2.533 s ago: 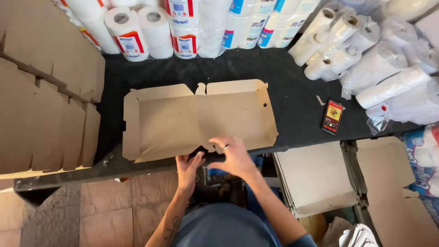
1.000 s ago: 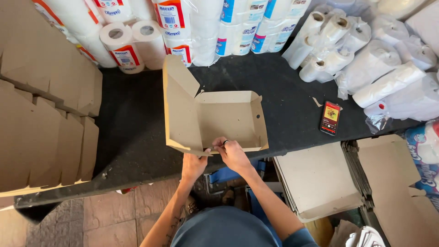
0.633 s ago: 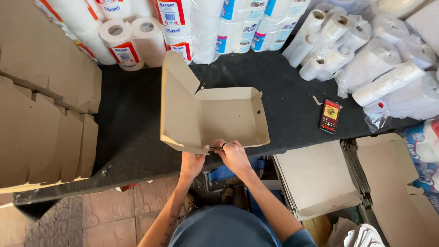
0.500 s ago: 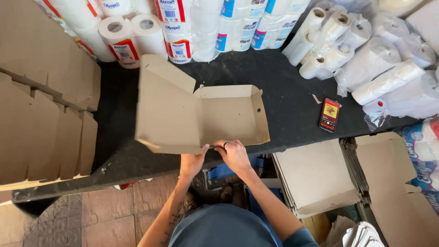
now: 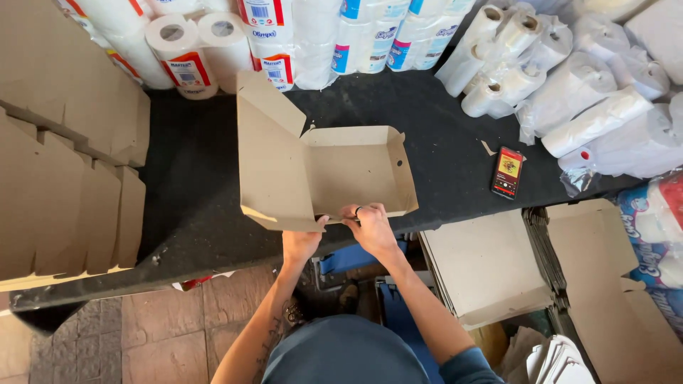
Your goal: The person folds multiple cardboard boxes one at a time by hand on a workbench, tucking the flaps to secure the shape and then stacking the completed boxes.
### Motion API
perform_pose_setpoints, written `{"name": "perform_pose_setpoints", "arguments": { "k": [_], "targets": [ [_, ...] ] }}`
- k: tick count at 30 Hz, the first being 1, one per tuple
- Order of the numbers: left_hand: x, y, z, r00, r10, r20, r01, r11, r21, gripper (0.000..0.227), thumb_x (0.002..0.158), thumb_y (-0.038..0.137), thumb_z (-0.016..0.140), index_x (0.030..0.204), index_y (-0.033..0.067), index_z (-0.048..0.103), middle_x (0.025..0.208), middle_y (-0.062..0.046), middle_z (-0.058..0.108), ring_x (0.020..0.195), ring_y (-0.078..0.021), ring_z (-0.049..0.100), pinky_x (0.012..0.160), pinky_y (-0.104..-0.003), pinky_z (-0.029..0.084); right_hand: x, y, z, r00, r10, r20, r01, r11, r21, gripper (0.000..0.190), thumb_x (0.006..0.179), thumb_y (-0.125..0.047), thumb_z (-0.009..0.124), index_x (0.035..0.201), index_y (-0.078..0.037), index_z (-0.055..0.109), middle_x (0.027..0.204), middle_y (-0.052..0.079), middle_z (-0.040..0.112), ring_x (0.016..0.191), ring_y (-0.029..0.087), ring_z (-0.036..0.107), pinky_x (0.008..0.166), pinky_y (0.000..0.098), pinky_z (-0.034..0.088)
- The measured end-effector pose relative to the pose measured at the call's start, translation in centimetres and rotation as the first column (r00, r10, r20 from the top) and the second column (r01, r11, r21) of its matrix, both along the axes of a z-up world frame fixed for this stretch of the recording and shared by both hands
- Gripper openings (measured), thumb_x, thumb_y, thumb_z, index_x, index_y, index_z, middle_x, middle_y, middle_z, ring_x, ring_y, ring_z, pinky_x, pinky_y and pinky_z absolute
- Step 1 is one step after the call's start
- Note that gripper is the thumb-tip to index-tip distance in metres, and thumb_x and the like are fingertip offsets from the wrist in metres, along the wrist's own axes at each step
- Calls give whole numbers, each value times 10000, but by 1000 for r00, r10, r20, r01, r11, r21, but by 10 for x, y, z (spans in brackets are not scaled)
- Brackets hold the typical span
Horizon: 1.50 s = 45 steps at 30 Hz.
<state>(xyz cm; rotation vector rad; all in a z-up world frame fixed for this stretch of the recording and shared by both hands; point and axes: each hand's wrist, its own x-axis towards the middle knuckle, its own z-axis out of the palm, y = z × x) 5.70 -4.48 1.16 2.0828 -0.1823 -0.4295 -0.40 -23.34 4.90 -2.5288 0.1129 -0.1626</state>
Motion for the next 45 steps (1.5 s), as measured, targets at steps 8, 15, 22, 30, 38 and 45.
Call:
{"name": "perform_pose_setpoints", "arguments": {
  "k": [8, 15, 22, 30, 38, 45],
  "targets": [
    [1, 7, 47, 989, 16, 149, 11, 984, -176, 389, 956, 333, 745, 1110, -19, 683, 827, -182, 705, 634, -306, 657, 590, -471, 512, -6, -8, -8, 989, 64, 131, -30, 968, -250, 150, 941, -209, 713, 998, -339, 757, 885, -120, 745, 871, 111, 697, 1001, 403, 345],
    [-8, 22, 55, 933, 242, -267, -358, 708, -609, 1159, 633, -65, 947, 1492, 8, 172, 1483, -317, 327, 1241, -576, 534, 1060, -585, 527, -8, -24, 43, 980, 168, 109, -60, 765, -641, 259, 812, -106, 738, 975, -306, 767, 892, -60, 699, 850, 150, 652, 1062, 509, 283],
    [-18, 86, 69, 908, 413, 71, -368, 867, -337, 1103, 716, 3, 933, 1495, 79, 155, 1540, -239, 112, 1279, -570, 429, 1015, -595, 579, 4, -37, 45, 964, 253, 82, -75, 555, -829, 77, 713, -94, 772, 705, -161, 734, 724, 38, 660, 734, 230, 633, 1066, 550, 286],
    [3, 114, 0, 814, 75, 576, -156, 983, 93, 252, 785, 294, 903, 912, 136, 754, 1202, -37, 584, 1040, -279, 668, 891, -378, 606, 23, 31, 10, 855, 513, -72, -483, 740, -467, 591, 728, -260, 870, 1252, -114, 640, 1196, 116, 609, 1045, 359, 630, 884, 483, 464],
    [4, 148, -27, 786, -57, 616, 4, 996, 88, 116, 896, 146, 768, 997, 199, 788, 1125, -18, 694, 1142, -287, 688, 925, -399, 589, 48, 82, -35, 924, 383, 11, -361, 880, -308, 248, 1082, -368, 552, 1096, -168, 698, 911, 5, 690, 789, 278, 718, 786, 418, 519],
    [6, 118, -5, 615, -23, 788, -149, 978, 145, 138, 941, 360, 750, 1074, 345, 785, 844, 110, 738, 893, -139, 713, 782, -298, 606, 50, 85, -29, 958, 248, 146, -166, 890, -425, 311, 1064, -441, 578, 947, -184, 708, 756, -12, 704, 740, 248, 722, 831, 418, 506]
  ]
}}
